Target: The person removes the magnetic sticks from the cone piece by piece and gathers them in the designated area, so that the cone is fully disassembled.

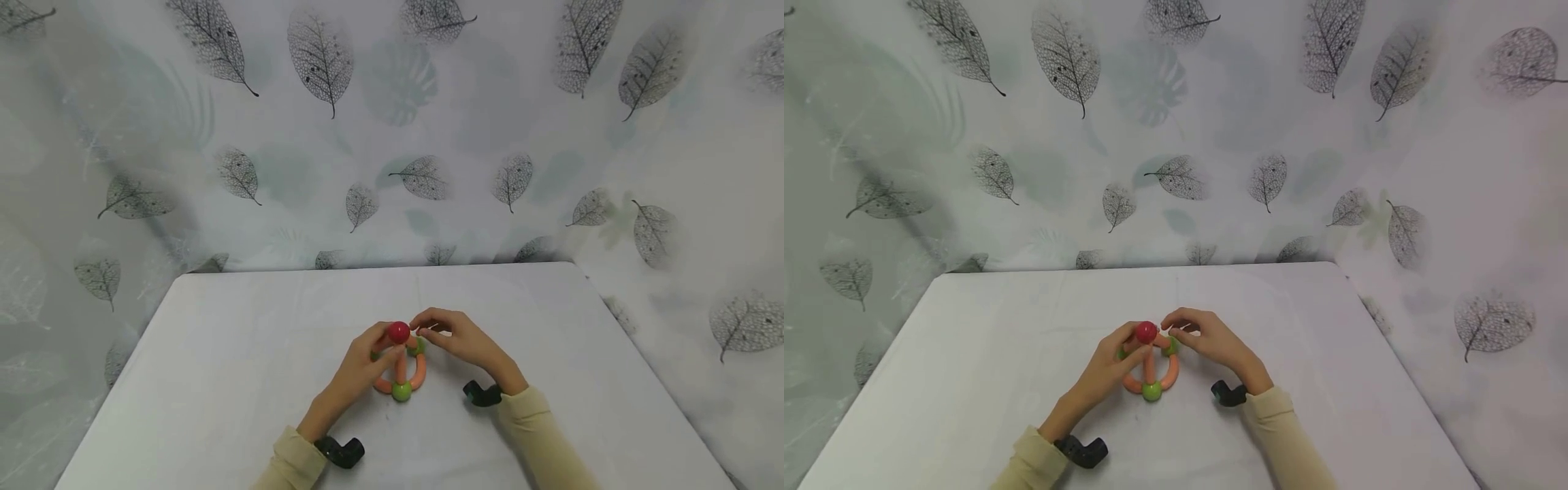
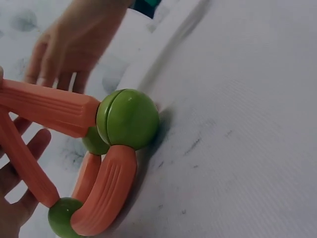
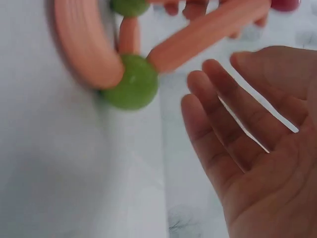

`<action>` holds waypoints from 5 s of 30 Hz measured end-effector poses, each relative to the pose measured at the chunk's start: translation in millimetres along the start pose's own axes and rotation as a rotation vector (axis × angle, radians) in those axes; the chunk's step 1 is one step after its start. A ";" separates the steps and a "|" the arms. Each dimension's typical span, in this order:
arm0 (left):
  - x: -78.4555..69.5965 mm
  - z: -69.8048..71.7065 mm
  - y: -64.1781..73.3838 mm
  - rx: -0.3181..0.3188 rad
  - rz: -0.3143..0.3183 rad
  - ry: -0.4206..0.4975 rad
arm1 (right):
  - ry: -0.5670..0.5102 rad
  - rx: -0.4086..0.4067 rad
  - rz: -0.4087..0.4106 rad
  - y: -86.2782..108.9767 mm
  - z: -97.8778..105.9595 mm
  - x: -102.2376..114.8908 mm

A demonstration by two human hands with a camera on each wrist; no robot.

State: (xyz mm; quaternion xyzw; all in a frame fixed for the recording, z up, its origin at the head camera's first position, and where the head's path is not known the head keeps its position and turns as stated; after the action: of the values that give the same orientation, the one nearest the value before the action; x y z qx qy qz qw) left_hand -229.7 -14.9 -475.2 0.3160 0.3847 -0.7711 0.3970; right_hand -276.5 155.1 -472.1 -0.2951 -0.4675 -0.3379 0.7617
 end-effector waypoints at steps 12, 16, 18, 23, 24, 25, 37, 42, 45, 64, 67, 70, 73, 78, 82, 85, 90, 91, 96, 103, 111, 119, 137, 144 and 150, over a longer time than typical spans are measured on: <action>-0.2 1.7 -4.2 0.045 -0.034 -0.004 | 0.068 -0.074 0.215 7.2 -1.7 51.9; 9.5 0.5 -2.6 0.088 0.019 -0.014 | 0.122 -0.097 0.252 10.0 -5.5 61.7; 15.7 -1.6 -1.2 0.117 0.041 -0.015 | 0.139 -0.103 0.267 11.2 -8.9 65.6; 24.0 -7.0 1.1 0.168 0.038 0.009 | 0.153 -0.106 0.309 12.9 -21.1 68.8; 24.4 -7.9 1.1 0.175 0.033 0.014 | 0.160 -0.107 0.315 13.0 -23.6 68.7; 25.1 -8.7 1.0 0.179 0.026 0.014 | 0.166 -0.108 0.318 13.1 -25.7 68.3; 29.2 -14.5 -0.2 0.221 -0.097 0.074 | 0.248 -0.103 0.299 12.3 -35.0 66.5; 32.5 -17.9 1.3 0.233 -0.081 0.075 | 0.239 -0.122 0.309 13.6 -36.0 67.8; 32.8 -18.3 1.4 0.228 -0.074 0.075 | 0.237 -0.137 0.313 14.5 -36.2 69.0; 29.9 -16.2 2.8 0.239 -0.058 0.106 | 0.273 -0.216 0.336 15.6 -33.2 75.5; 30.6 -16.1 2.4 0.231 -0.060 0.085 | 0.282 -0.225 0.344 16.1 -32.3 76.3; 33.0 -16.2 2.4 0.220 -0.059 0.063 | 0.295 -0.227 0.362 17.0 -31.7 77.2; 33.2 -16.5 3.0 0.216 -0.071 0.075 | 0.312 -0.219 0.383 17.8 -32.0 79.8; 32.2 -16.5 3.3 0.220 -0.068 0.095 | 0.341 -0.208 0.379 18.2 -32.4 83.2; 32.3 -16.9 3.3 0.226 -0.052 0.087 | 0.341 -0.204 0.359 18.2 -31.9 84.3; 34.0 -17.3 3.6 0.235 -0.021 0.071 | 0.322 -0.208 0.343 18.1 -29.5 82.4; 36.2 -17.8 3.8 0.239 0.009 0.035 | 0.284 -0.235 0.335 18.0 -21.9 76.9; 35.2 -17.2 3.3 0.231 -0.004 0.026 | 0.277 -0.241 0.336 18.1 -20.4 75.6; 32.6 -16.1 1.4 0.210 -0.051 0.007 | 0.240 -0.271 0.314 17.1 -10.9 65.6; 33.4 -14.4 0.8 0.220 -0.035 0.008 | 0.207 -0.309 0.264 14.5 1.7 44.9; 38.2 -6.4 0.8 0.233 0.061 -0.052 | 0.146 -0.316 0.098 13.5 16.7 6.4; 42.5 7.1 2.3 0.179 0.056 -0.076 | 0.141 -0.313 -0.018 14.9 24.2 -23.9; 47.7 13.7 0.0 0.159 0.049 -0.046 | 0.259 -0.269 -0.194 17.1 27.2 -51.6; 50.8 15.2 -0.8 0.179 0.084 0.002 | 0.286 -0.250 -0.189 16.1 26.4 -52.4; 54.8 16.6 -0.3 0.183 0.110 0.017 | 0.270 -0.236 -0.183 15.8 24.5 -53.5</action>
State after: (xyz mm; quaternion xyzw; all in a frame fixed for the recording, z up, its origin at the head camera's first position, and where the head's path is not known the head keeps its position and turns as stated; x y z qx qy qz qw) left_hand -259.6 -49.0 -510.1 0.3782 0.2983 -0.7773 0.4047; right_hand -294.5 196.0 -513.5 -0.2909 -0.3430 -0.4946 0.7437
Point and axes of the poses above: each hand's wrist, its own y-axis away from the middle knuckle, its own z-axis out of the back of the hand, x = y × z, the point moved 8 cm from there along -y, towards the middle knuckle, and after that the axes turned 12 degrees about -y, right-handed, at the moved point
